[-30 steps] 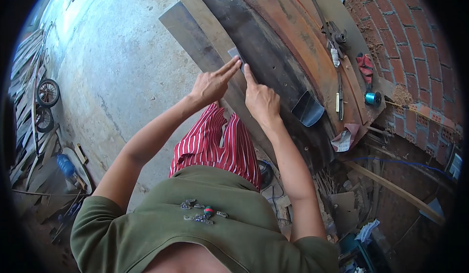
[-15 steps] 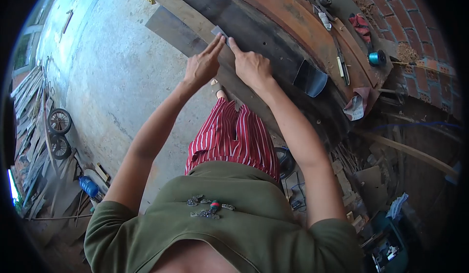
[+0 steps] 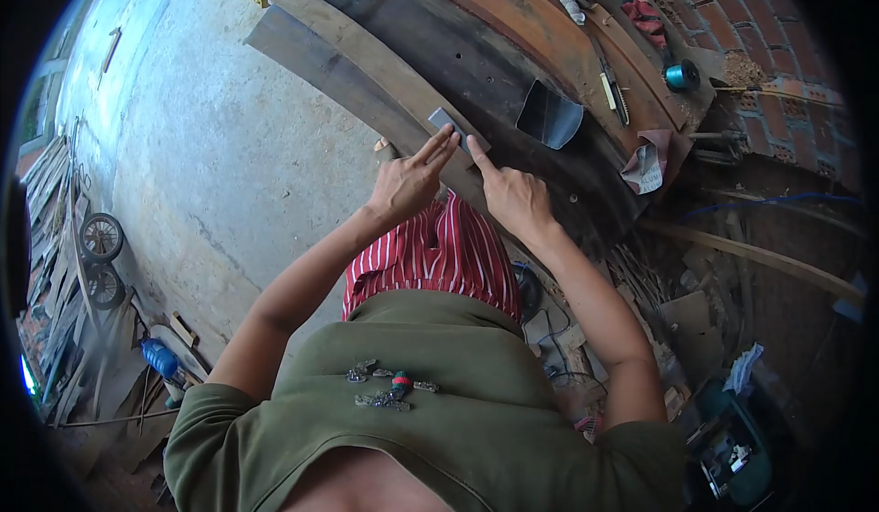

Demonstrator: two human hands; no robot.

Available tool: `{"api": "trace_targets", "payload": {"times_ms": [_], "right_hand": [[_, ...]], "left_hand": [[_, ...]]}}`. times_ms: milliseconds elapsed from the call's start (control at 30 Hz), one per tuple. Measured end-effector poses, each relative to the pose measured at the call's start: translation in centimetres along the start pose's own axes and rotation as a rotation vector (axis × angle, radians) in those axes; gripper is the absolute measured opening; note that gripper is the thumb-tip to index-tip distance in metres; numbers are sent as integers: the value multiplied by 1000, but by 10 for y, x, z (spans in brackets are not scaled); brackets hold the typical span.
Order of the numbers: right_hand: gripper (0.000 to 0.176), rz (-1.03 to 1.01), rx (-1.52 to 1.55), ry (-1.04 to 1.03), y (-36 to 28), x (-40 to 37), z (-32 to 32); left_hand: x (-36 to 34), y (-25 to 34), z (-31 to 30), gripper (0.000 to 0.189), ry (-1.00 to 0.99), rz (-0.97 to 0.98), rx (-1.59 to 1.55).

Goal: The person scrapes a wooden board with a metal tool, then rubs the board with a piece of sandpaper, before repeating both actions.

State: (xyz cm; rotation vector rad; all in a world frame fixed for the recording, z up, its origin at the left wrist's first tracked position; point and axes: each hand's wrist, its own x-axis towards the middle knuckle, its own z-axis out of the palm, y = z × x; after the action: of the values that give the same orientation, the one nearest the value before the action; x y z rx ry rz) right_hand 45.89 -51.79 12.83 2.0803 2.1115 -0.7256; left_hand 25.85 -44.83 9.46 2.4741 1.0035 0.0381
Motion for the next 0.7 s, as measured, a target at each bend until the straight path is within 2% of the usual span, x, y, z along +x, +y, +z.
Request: {"api": "trace_targets", "payload": {"times_ms": [67,167,233,267,367,400,467,567,633,700], "right_hand": [[70,-47,5,57,-9,18,4],[69,-63,56,176,-20,44,16],[69,-72,66,205,-12,31,22],[71,-60,50,170,-5,14,23],[73,-20,1,55,17,-49,22],[73,5,-35,-22,20,-59,19],[74,-4,-41,-27,21,-58,19],[73,-38,-45,18,10,-26,20],[72,-76,3,152,-9,8,23],[71,-77,2,192,-19,26,29]], "left_hand": [[4,-18,-2,75,79,-7,101],[11,-39,-4,75,118,-62,61],[7,-25,-4,75,60,-50,99],[4,-15,-3,74,3,-46,125],[-17,24,20,71,-4,85,95],[-23,35,25,71,-12,97,59],[-25,42,31,71,-35,84,-15],[-17,15,17,71,26,29,52],[-8,-13,5,75,67,-21,162],[-3,-29,-8,76,36,-85,130]]}}
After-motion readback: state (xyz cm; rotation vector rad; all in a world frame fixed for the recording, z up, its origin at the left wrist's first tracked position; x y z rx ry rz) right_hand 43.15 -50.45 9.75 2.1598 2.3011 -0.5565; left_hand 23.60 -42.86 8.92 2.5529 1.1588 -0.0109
